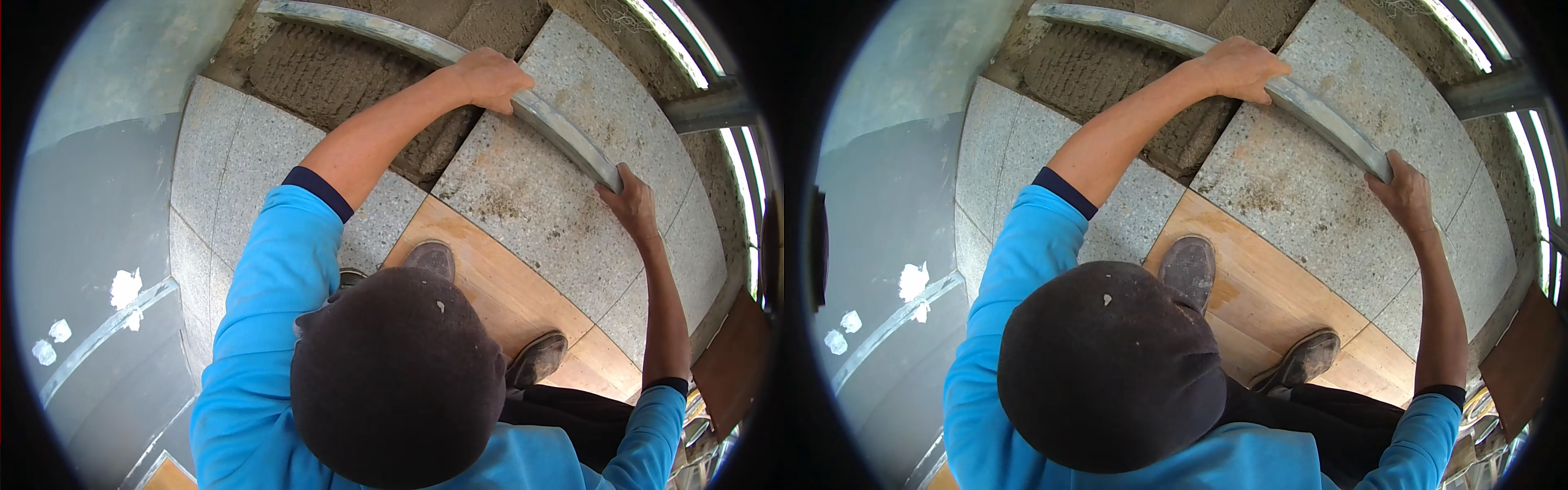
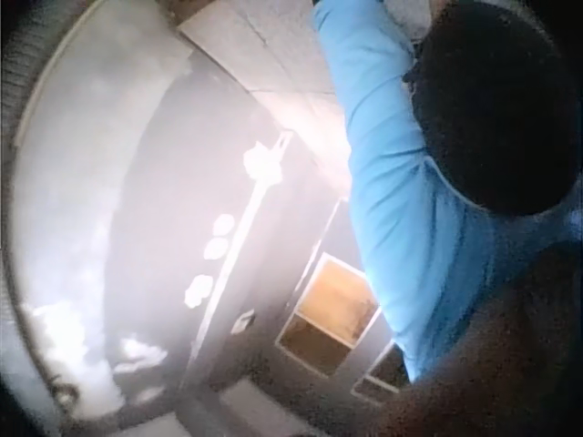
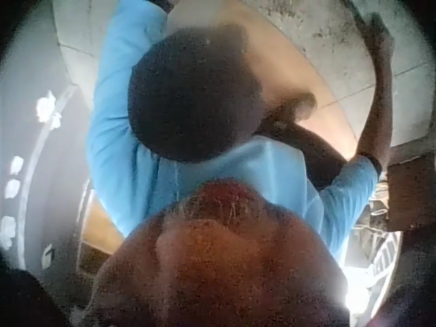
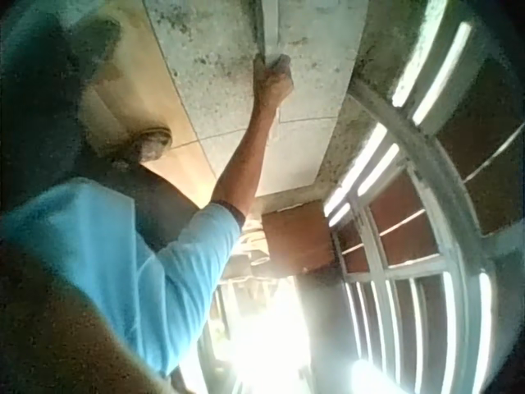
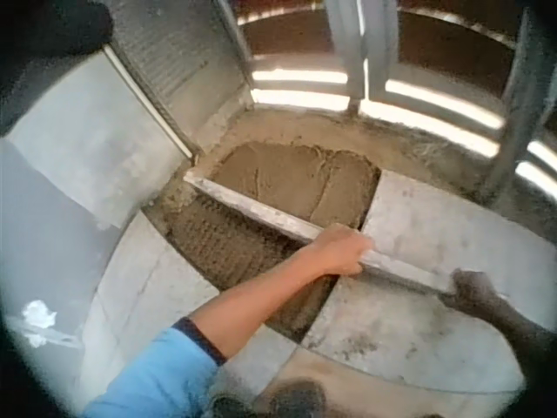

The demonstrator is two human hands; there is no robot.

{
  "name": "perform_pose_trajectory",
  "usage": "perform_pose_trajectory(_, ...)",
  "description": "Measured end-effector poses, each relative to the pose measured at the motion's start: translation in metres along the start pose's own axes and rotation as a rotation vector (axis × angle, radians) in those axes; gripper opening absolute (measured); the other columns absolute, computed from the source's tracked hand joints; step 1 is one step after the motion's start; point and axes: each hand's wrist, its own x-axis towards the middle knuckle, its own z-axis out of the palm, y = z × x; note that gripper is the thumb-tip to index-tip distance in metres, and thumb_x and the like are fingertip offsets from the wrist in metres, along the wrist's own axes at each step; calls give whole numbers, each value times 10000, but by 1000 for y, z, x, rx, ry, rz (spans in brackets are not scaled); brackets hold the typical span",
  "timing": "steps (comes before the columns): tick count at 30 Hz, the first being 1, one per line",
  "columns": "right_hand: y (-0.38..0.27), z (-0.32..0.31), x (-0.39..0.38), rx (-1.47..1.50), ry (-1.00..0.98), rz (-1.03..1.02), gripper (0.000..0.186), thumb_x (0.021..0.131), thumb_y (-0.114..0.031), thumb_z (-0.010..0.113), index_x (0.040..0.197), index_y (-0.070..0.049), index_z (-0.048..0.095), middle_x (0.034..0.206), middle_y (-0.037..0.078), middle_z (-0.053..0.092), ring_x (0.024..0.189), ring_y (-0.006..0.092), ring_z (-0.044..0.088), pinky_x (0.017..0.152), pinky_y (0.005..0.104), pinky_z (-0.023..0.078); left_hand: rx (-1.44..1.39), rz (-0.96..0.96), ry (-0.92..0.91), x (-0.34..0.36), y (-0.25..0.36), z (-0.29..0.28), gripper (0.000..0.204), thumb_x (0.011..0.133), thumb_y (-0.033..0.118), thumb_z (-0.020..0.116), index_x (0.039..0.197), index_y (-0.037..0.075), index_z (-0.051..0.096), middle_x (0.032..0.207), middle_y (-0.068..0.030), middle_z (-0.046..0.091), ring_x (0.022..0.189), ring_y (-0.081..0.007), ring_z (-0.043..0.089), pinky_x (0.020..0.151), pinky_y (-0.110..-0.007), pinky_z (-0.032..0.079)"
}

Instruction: The person applies mortar to a floor surface using a trowel, then levels the applied mortar with a straightedge.

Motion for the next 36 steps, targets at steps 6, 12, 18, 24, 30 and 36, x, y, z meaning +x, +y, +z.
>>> perform_pose_trajectory(6,5,-1,5,5,1,-28,351,842,-278,801,963,-53,561,786,202,683,676,350,692,629,450,535,-5,-15,-12,6,-2,-1,383,791,334,815,1100,147,687,965,-105,744,949,-313,722,803,-480,577)
perform_pose_trajectory(12,10,0,10,24,7,-26,349,838,-273,808,970,-61,564,784,184,684,666,316,692,620,439,533,24,-27,21,10,-5,-2,423,794,346,819,1155,164,693,997,-108,746,970,-318,717,822,-483,576)
perform_pose_trajectory(18,12,-4,13,28,18,19,364,855,-289,804,986,-34,579,767,198,672,653,323,680,630,430,524,33,-26,-15,20,-8,-6,519,791,361,821,1245,155,680,1042,-120,748,988,-320,717,841,-482,579)
perform_pose_trajectory(24,13,-8,22,32,6,23,325,842,-271,798,950,-59,577,757,173,676,653,302,681,618,422,524,41,-14,52,29,-13,-2,554,786,360,820,1279,150,677,1028,-125,752,976,-310,724,858,-472,582)
perform_pose_trajectory(30,20,-12,29,9,38,2,321,844,-274,793,960,-57,587,766,171,678,659,298,680,630,435,522,28,-26,95,41,-20,3,387,779,319,805,1115,164,695,954,-97,747,968,-309,723,831,-490,581)
perform_pose_trajectory(36,26,-15,35,30,24,62,326,839,-277,796,973,-57,597,779,179,686,669,300,687,636,439,521,41,-10,64,50,-24,-4,507,782,343,810,1232,155,675,1011,-118,748,987,-315,719,865,-484,576)
